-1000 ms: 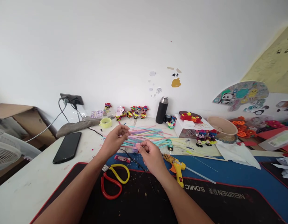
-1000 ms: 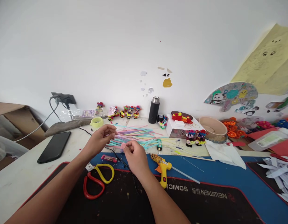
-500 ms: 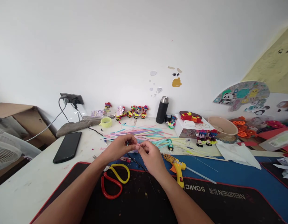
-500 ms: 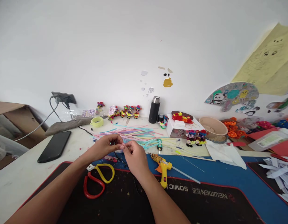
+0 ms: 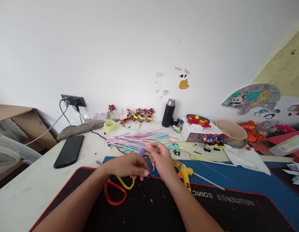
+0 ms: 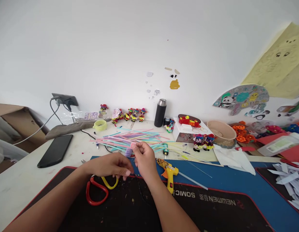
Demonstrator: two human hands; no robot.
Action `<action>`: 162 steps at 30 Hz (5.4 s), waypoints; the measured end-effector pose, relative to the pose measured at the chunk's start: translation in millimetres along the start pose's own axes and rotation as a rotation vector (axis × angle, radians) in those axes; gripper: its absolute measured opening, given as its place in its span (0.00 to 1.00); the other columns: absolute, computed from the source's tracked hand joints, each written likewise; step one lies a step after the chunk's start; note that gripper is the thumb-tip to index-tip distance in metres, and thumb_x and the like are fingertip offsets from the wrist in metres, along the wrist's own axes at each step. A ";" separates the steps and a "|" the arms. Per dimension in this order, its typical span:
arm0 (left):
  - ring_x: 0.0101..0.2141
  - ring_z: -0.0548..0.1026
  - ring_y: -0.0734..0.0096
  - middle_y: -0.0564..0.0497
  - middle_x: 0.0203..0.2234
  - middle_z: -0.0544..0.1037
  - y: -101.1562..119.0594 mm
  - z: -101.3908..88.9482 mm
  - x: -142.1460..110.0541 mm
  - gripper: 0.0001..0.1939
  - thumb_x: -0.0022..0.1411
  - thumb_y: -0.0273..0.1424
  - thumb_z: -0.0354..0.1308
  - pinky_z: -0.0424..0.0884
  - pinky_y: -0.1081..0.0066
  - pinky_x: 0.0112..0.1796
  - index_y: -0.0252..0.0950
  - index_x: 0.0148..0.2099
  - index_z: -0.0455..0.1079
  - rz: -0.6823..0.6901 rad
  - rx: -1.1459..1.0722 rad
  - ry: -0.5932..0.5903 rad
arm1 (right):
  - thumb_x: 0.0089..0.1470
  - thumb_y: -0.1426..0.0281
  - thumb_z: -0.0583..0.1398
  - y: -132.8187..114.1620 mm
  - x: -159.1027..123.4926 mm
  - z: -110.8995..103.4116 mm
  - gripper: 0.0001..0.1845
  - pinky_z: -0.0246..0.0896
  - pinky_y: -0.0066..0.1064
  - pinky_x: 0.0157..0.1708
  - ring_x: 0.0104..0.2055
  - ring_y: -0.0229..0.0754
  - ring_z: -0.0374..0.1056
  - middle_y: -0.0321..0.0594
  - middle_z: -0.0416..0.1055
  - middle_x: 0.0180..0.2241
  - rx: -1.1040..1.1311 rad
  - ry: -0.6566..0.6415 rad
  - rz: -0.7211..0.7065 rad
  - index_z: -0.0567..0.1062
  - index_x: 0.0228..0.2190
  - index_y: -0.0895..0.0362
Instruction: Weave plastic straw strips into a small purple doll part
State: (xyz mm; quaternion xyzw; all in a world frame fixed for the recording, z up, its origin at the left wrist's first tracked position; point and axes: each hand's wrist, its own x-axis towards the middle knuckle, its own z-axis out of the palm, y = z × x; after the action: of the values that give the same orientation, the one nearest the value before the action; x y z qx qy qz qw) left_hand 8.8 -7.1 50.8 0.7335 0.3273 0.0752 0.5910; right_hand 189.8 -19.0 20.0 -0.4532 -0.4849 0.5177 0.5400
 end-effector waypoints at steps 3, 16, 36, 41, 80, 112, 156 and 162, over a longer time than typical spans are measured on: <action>0.25 0.73 0.72 0.52 0.27 0.78 -6.6 1.4 11.0 0.22 0.61 0.51 0.65 0.69 0.74 0.26 0.36 0.40 0.76 0.038 -0.086 0.220 | 0.55 0.50 0.67 0.6 0.5 -0.1 0.21 0.44 0.26 0.14 0.13 0.32 0.51 0.23 0.58 0.13 0.013 -0.010 0.008 0.71 0.32 0.54; 0.23 0.72 0.71 0.50 0.23 0.79 -5.5 -14.4 9.4 0.21 0.57 0.49 0.68 0.71 0.71 0.28 0.34 0.29 0.78 0.148 -0.222 0.559 | 0.56 0.50 0.65 -1.9 -2.5 1.2 0.21 0.42 0.25 0.13 0.13 0.32 0.52 0.24 0.59 0.15 -0.053 -0.084 -0.004 0.69 0.30 0.53; 0.24 0.72 0.70 0.54 0.22 0.75 -4.6 -12.5 8.0 0.17 0.58 0.45 0.68 0.71 0.71 0.27 0.36 0.34 0.75 0.163 -0.124 0.606 | 0.57 0.48 0.64 0.1 -3.9 3.6 0.21 0.46 0.24 0.13 0.13 0.33 0.52 0.23 0.58 0.15 -0.064 -0.141 0.020 0.70 0.33 0.53; 0.23 0.74 0.70 0.52 0.22 0.77 -6.0 -4.9 15.0 0.18 0.56 0.45 0.70 0.73 0.71 0.27 0.35 0.33 0.75 0.174 -0.240 0.585 | 0.57 0.47 0.64 0.4 -3.7 3.2 0.23 0.46 0.24 0.12 0.13 0.32 0.52 0.25 0.61 0.16 -0.035 -0.104 0.000 0.68 0.30 0.53; 0.27 0.79 0.71 0.47 0.27 0.84 -13.3 -0.9 22.8 0.21 0.46 0.45 0.78 0.77 0.73 0.32 0.32 0.34 0.82 0.127 -0.551 0.608 | 0.57 0.51 0.63 0.8 -2.2 0.5 0.19 0.47 0.25 0.13 0.13 0.33 0.52 0.25 0.62 0.17 -0.046 -0.099 0.019 0.67 0.31 0.52; 0.26 0.76 0.69 0.52 0.24 0.81 -4.7 -23.3 -0.7 0.14 0.51 0.41 0.75 0.74 0.72 0.31 0.35 0.31 0.81 0.036 -0.173 0.461 | 0.63 0.61 0.59 1.4 -8.4 1.7 0.12 0.46 0.28 0.22 0.22 0.38 0.56 0.31 0.65 0.20 -0.460 -0.171 -0.113 0.72 0.30 0.53; 0.26 0.77 0.67 0.51 0.23 0.79 -3.5 -5.4 13.1 0.20 0.53 0.47 0.73 0.75 0.70 0.30 0.34 0.33 0.77 0.131 -0.304 0.582 | 0.59 0.50 0.63 -1.6 -4.8 1.7 0.20 0.42 0.25 0.13 0.12 0.32 0.51 0.24 0.57 0.14 -0.064 -0.087 -0.008 0.69 0.31 0.53; 0.24 0.75 0.70 0.51 0.22 0.78 -0.6 -2.2 13.0 0.20 0.52 0.46 0.73 0.74 0.72 0.28 0.34 0.30 0.76 0.105 -0.313 0.540 | 0.59 0.50 0.64 -2.7 -5.5 2.8 0.21 0.43 0.25 0.13 0.13 0.32 0.51 0.25 0.59 0.14 -0.041 -0.060 -0.021 0.69 0.29 0.53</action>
State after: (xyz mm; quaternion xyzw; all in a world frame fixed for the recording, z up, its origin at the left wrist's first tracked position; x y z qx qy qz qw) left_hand 17.6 2.2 47.2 0.6030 0.4185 0.3470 0.5838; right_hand 187.5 -24.6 22.8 -0.4430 -0.5162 0.5154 0.5212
